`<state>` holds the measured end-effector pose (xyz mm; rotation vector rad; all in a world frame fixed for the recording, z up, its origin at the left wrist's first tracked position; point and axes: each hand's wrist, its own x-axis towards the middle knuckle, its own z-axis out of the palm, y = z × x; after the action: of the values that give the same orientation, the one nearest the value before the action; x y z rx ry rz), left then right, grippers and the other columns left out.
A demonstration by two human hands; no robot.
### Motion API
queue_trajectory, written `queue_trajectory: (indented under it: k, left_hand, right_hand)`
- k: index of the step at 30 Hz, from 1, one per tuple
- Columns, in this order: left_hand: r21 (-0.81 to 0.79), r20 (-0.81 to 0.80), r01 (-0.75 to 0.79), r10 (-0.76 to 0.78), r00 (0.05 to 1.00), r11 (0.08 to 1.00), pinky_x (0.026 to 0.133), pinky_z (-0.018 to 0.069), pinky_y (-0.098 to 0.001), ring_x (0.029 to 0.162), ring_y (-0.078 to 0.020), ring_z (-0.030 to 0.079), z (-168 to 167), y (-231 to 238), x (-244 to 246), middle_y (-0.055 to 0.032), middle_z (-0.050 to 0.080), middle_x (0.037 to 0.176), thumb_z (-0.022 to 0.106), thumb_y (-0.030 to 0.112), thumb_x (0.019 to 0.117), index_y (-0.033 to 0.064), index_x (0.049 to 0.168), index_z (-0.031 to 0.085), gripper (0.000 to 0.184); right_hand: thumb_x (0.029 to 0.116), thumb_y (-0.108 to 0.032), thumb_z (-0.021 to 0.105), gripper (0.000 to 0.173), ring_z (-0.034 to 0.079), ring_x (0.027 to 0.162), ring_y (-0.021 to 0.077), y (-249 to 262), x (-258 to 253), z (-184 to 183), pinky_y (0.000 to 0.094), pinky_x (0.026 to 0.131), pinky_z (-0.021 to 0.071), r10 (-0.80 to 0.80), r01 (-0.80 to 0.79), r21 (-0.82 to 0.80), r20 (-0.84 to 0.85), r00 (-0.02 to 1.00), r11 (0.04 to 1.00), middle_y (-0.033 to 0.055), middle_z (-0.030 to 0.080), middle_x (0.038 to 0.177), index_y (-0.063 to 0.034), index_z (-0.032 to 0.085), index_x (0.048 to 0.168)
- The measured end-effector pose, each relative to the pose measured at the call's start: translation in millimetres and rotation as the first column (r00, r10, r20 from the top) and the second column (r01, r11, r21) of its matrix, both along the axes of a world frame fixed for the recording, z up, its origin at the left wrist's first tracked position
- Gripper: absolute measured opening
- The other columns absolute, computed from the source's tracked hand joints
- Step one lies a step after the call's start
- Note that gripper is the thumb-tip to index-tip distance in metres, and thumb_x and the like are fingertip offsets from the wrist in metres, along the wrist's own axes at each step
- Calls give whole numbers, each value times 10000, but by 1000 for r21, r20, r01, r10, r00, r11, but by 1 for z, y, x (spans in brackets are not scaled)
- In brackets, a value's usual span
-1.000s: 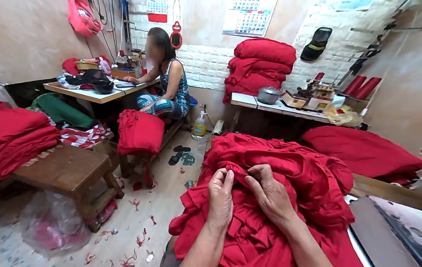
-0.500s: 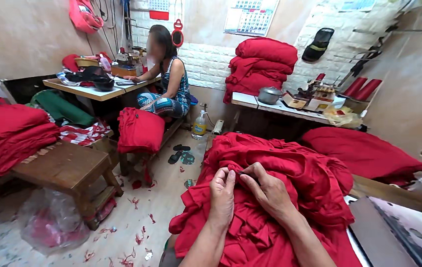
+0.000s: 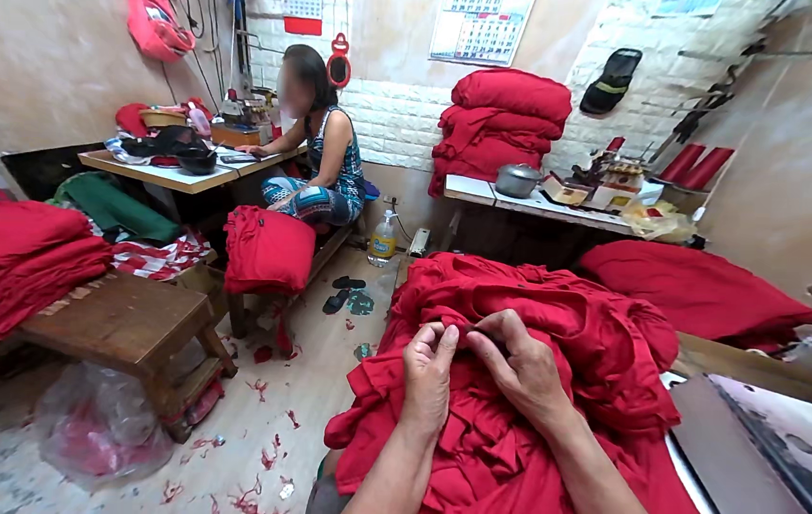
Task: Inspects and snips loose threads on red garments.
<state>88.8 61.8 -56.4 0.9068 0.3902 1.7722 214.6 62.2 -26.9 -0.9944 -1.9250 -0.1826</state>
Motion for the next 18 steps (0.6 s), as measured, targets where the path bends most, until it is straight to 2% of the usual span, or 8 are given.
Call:
queue_trajectory:
  k: [2, 5, 7, 9, 11, 14, 16, 18]
  left_hand:
    - [-9, 7, 1, -1, 1000, 1000, 797, 566, -236, 816, -46, 650, -1, 0, 0, -21, 671, 866, 519, -34, 994, -47, 970, 646, 129]
    - [-24, 9, -2, 3, 1000, 1000, 783, 569, -234, 800, -42, 654, 0, -1, -1, -9, 680, 854, 520, -39, 987, -38, 945, 658, 144]
    - [-33, 18, -1, 2, 1000, 999, 808, 577, -250, 806, -56, 673, 2, -1, -2, -13, 698, 844, 500, -44, 988, -40, 936, 669, 177]
    - [-40, 36, -3, 4, 999, 999, 833, 576, -260, 823, -62, 679, 1, -1, -1, -16, 705, 850, 492, -47, 988, -41, 932, 676, 192]
    - [-61, 52, -11, 14, 999, 998, 814, 571, -258, 812, -58, 667, 1, -1, -1, -12, 696, 847, 499, -34, 986, -33, 928, 676, 186]
    - [-81, 74, -5, 11, 997, 997, 791, 580, -259, 801, -62, 673, 2, -1, -1, -14, 699, 848, 504, -25, 990, -37, 955, 679, 179]
    - [-72, 82, -4, 10, 997, 997, 797, 585, -261, 795, -65, 679, 2, -1, -1, -16, 701, 843, 498, -35, 987, -39, 952, 675, 181]
    - [-64, 88, -3, 9, 996, 998, 811, 585, -267, 799, -73, 683, 2, -1, -1, -25, 706, 844, 497, -48, 984, -49, 949, 676, 183]
  right_hand:
    - [941, -464, 652, 499, 596, 631, 149, -2, 0, 0, 334, 539, 494, 2, -2, 24, -10, 1000, 1000, 73, 655, 814, -12, 612, 1149]
    - [934, -318, 702, 404, 613, 640, 146, -1, -4, 1, 312, 570, 509, 66, -66, 114, 7, 998, 991, 84, 698, 835, -22, 680, 1209]
    - [948, -159, 661, 244, 710, 742, 168, 1, -6, 2, 329, 653, 573, 70, -81, 157, 73, 995, 984, 88, 765, 938, -43, 740, 1147]
    - [928, -82, 615, 160, 732, 789, 167, 2, -6, 1, 326, 678, 583, 76, -90, 146, 98, 992, 985, 73, 763, 916, -58, 750, 1011]
    - [936, -89, 605, 143, 701, 751, 124, -2, -2, 2, 284, 664, 564, 191, -195, 40, 91, 977, 980, 64, 742, 864, -46, 735, 976]
    - [941, -155, 658, 159, 587, 657, -9, -7, 2, 3, 131, 605, 477, 416, -415, -133, -25, 909, 900, 39, 676, 761, -4, 698, 911]
    - [942, -183, 690, 209, 525, 613, -47, -9, -2, 5, 90, 574, 429, 384, -392, -86, -101, 918, 916, 22, 623, 706, 16, 668, 882]
    - [945, -169, 692, 207, 510, 580, -3, -8, -5, 8, 144, 556, 440, 225, -230, -36, -116, 968, 973, 20, 621, 708, 14, 697, 1042]
